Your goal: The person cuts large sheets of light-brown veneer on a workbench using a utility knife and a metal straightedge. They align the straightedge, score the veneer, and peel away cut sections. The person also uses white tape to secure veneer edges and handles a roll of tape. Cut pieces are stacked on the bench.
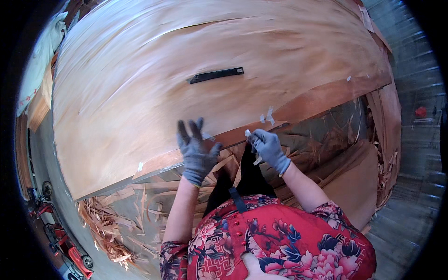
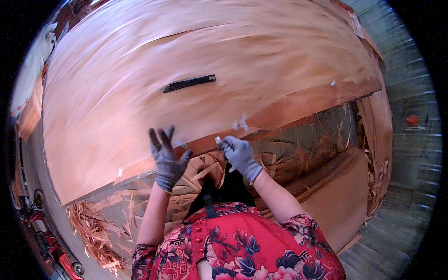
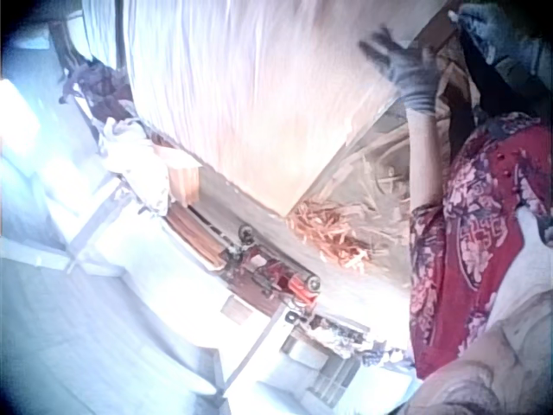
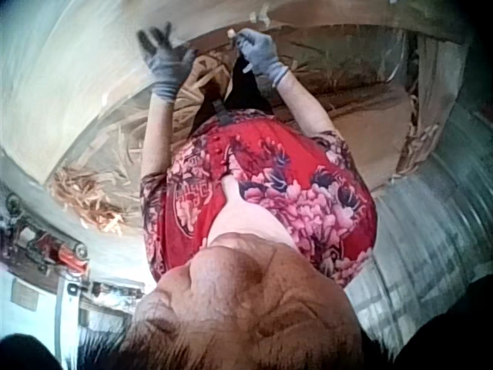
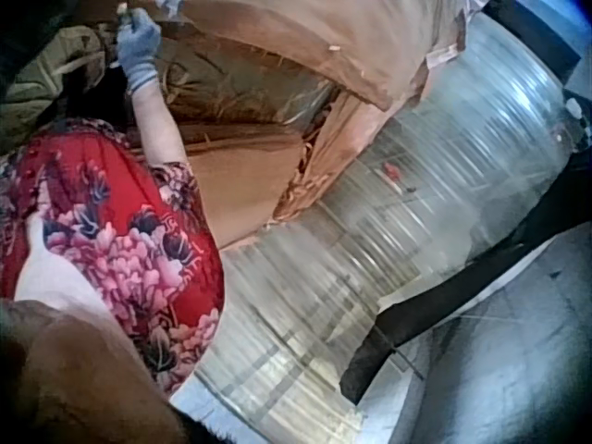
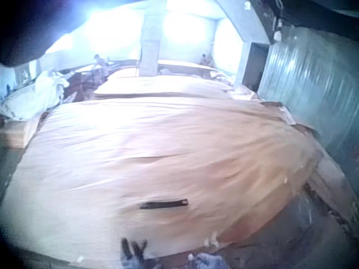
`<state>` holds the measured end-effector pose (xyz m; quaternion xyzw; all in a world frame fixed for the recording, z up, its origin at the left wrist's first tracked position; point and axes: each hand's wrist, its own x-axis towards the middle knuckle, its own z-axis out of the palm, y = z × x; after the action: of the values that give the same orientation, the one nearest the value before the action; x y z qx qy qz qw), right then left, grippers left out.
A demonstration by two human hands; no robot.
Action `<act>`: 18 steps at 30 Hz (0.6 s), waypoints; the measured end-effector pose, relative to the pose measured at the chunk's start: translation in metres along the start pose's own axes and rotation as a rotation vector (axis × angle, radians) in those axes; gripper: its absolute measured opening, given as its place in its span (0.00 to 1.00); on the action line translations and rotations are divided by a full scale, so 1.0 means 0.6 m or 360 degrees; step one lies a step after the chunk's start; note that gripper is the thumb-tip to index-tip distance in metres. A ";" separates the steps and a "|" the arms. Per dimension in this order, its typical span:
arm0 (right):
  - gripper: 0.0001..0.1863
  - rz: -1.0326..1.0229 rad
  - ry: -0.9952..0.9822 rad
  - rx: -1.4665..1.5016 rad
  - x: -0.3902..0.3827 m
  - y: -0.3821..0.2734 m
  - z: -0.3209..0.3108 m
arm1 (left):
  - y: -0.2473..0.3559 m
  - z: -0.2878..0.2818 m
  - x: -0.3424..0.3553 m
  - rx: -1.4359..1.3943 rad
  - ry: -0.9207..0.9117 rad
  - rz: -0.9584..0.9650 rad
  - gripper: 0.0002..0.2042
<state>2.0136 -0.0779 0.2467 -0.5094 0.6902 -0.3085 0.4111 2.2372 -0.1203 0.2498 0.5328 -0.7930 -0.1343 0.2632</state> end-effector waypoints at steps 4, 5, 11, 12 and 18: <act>0.21 -0.0235 0.0034 -0.0328 0.049 -0.002 -0.008 | 0.035 0.041 0.005 -0.0146 -0.0076 0.0269 0.50; 0.21 -0.0166 0.0011 -0.0489 0.056 -0.004 -0.009 | 0.040 0.049 0.006 -0.0172 -0.0092 0.0312 0.49; 0.20 0.0025 0.0018 -0.1044 0.070 -0.039 -0.005 | 0.063 0.081 0.012 -0.0166 -0.0255 0.0360 0.38; 0.19 -0.0135 0.0098 -0.1147 0.070 -0.028 -0.008 | 0.068 0.082 0.017 -0.0151 -0.0331 0.0377 0.37; 0.15 0.0027 -0.0135 -0.1157 0.049 -0.021 -0.015 | 0.064 0.093 0.022 0.0288 -0.0531 0.0560 0.31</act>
<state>2.0070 -0.1095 0.2541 -0.6288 0.7413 -0.0184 0.2339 2.1722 -0.1207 0.2261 0.3784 -0.9147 -0.1009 0.0994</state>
